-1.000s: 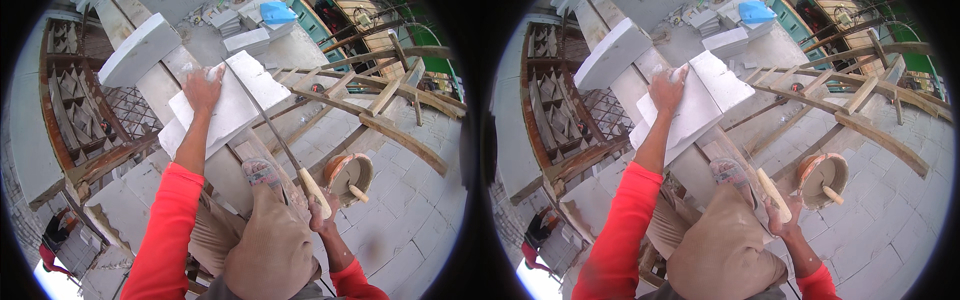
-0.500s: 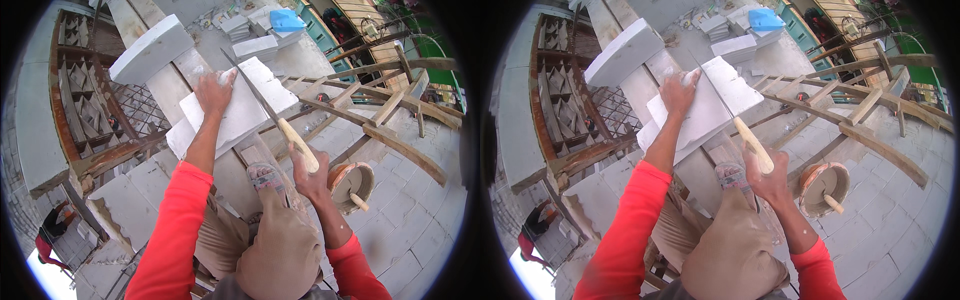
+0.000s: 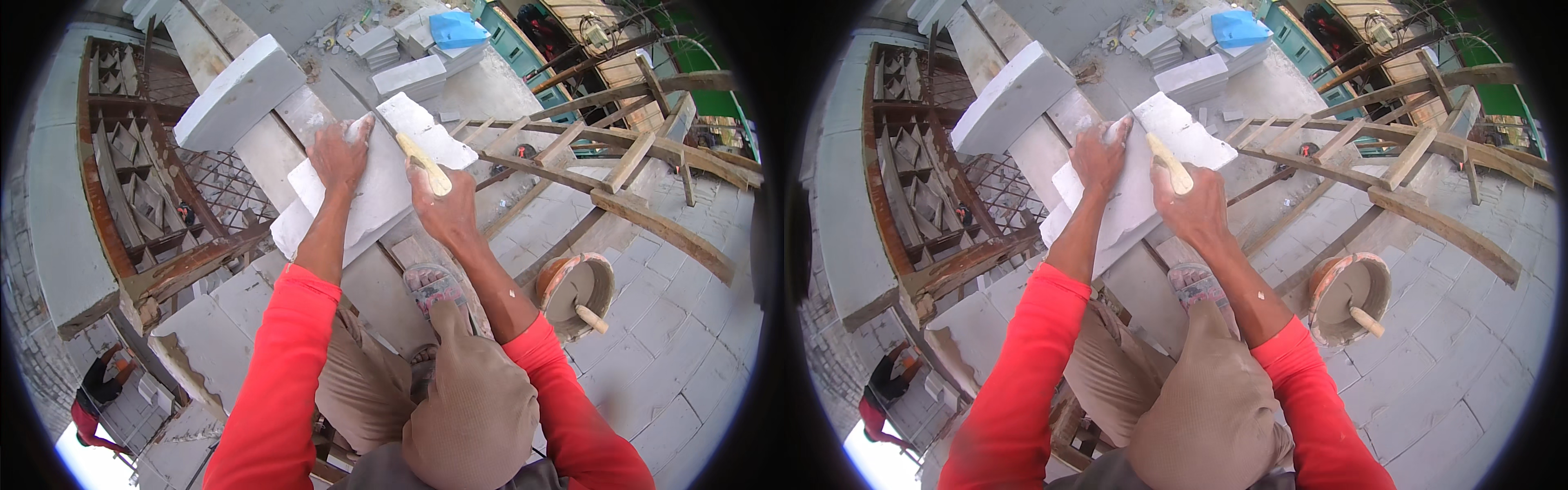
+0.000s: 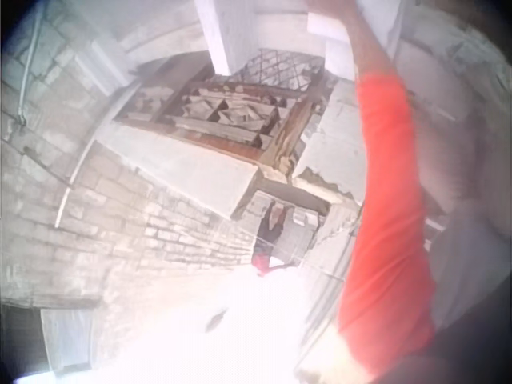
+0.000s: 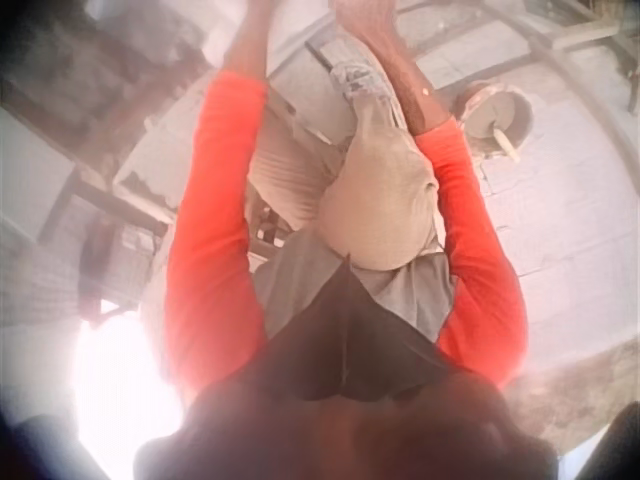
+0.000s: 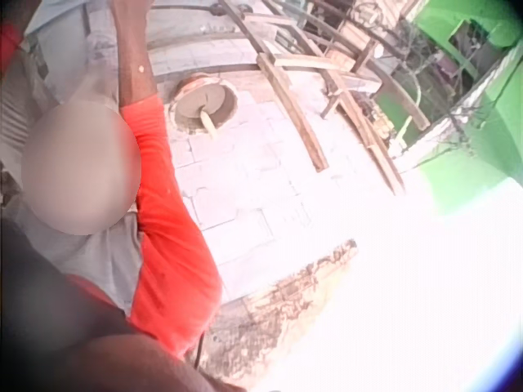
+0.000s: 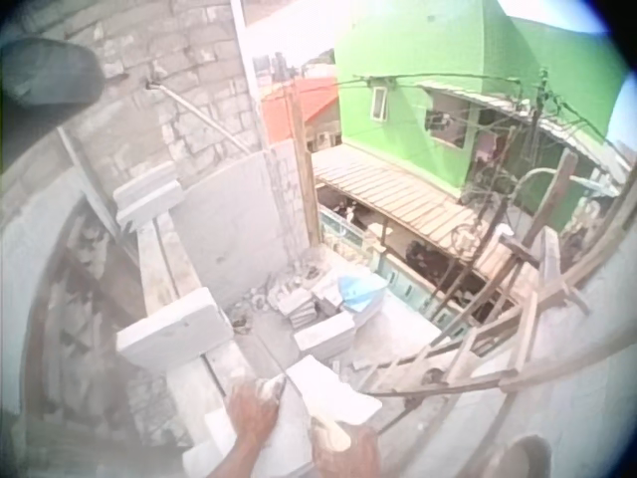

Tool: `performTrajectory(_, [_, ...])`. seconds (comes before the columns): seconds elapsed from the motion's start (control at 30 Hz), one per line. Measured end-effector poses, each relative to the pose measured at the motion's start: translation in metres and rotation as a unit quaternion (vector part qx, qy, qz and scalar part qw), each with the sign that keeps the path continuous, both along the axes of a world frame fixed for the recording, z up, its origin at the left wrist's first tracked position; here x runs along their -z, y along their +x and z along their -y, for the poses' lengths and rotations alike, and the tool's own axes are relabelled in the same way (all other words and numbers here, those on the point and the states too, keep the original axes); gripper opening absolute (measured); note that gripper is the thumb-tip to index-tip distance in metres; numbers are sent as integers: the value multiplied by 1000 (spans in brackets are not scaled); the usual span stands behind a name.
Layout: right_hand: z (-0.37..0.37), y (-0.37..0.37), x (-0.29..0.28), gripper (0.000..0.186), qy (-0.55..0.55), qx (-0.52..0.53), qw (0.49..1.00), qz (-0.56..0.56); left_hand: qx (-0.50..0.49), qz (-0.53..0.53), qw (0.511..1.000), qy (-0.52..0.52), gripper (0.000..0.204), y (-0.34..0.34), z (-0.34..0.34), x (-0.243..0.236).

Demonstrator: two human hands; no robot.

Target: The person measures and cuts white rectangular tiles on a wooden scaffold, applies mortar to the back of a tile, and places it onto a wall. The person uses a tape measure, hand saw, and trowel during the process.

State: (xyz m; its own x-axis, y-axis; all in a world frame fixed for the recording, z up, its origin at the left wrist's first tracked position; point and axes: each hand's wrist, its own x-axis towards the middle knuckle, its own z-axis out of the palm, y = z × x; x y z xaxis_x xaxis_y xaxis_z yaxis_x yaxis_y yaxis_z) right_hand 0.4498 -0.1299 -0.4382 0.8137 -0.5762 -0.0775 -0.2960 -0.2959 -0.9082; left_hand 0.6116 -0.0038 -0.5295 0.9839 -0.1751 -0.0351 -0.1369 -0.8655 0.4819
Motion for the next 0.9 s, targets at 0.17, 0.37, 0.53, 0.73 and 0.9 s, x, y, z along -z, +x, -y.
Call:
performTrajectory(0.17, [16, -140, -78, 31, 11, -95, 994, -61, -26, 46, 998, 37, 60, 17, -27, 7])
performTrajectory(0.37, [12, -104, -28, 20, 30, -74, 997, -24, -20, 34, 999, 37, 62, 4, -8, 2])
performTrajectory(0.53, [15, -119, -2, 22, 54, -81, 994, -41, -22, 33, 998, 54, 63, 7, -24, 11])
performTrajectory(0.73, [36, -232, -9, 41, 19, -142, 989, -33, -21, 19, 998, 52, 63, 7, -20, 1])
performTrajectory(0.9, [7, -96, 55, 18, 107, -99, 987, 63, -32, 28, 998, 51, 59, 8, -20, 12])
